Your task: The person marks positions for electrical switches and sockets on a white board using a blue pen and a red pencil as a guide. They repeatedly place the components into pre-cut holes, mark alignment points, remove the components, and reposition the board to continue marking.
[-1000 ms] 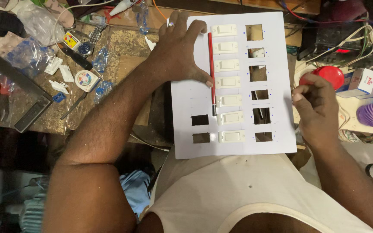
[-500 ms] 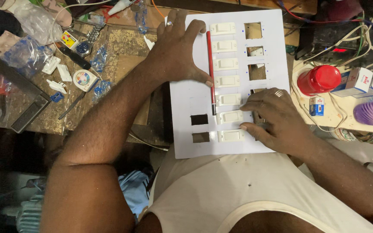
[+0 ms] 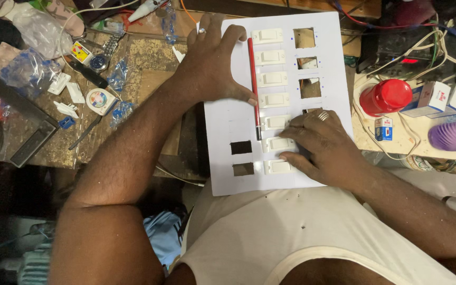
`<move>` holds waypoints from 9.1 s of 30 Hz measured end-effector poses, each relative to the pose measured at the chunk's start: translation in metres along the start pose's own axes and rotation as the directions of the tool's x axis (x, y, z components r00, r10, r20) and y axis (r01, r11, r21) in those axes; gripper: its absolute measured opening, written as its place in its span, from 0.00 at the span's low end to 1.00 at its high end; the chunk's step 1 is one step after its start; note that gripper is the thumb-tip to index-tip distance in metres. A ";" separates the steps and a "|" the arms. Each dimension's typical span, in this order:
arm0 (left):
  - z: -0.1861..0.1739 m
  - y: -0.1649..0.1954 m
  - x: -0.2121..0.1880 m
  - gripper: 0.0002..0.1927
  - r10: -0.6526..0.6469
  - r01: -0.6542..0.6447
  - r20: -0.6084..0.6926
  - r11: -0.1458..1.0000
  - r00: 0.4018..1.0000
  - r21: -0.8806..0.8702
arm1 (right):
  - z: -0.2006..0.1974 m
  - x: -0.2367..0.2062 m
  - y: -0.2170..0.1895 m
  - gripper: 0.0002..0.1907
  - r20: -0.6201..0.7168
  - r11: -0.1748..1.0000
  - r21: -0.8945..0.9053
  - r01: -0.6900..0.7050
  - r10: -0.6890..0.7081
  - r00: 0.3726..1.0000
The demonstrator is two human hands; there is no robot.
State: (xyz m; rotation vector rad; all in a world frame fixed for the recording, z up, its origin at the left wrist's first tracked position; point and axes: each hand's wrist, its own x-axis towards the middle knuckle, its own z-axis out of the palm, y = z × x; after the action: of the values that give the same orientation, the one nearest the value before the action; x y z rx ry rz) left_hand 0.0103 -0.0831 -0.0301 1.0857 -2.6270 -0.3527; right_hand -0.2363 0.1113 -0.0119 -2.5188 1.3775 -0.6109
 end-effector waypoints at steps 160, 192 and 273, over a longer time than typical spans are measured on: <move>0.024 0.208 -0.188 0.24 -0.787 0.089 0.182 -0.161 0.590 -0.983 | 0.002 -0.106 0.088 0.22 0.463 -0.344 0.860 -0.377 0.212 0.861; -0.052 0.120 -0.304 0.23 -0.946 0.128 0.000 0.044 0.325 -0.991 | 0.034 -0.071 0.108 0.18 -0.110 0.723 -0.062 -0.688 0.681 0.724; 0.039 0.071 -0.222 0.32 -0.733 0.345 0.223 0.018 0.643 -0.938 | -0.009 -0.101 0.109 0.25 0.001 -0.238 0.957 0.168 0.579 0.815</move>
State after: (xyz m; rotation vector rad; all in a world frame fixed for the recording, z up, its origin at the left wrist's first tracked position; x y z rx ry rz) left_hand 0.1024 0.1296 -0.0785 1.3872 -0.9783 -1.5190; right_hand -0.3711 0.1373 -0.0707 -0.6170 0.6545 -1.5179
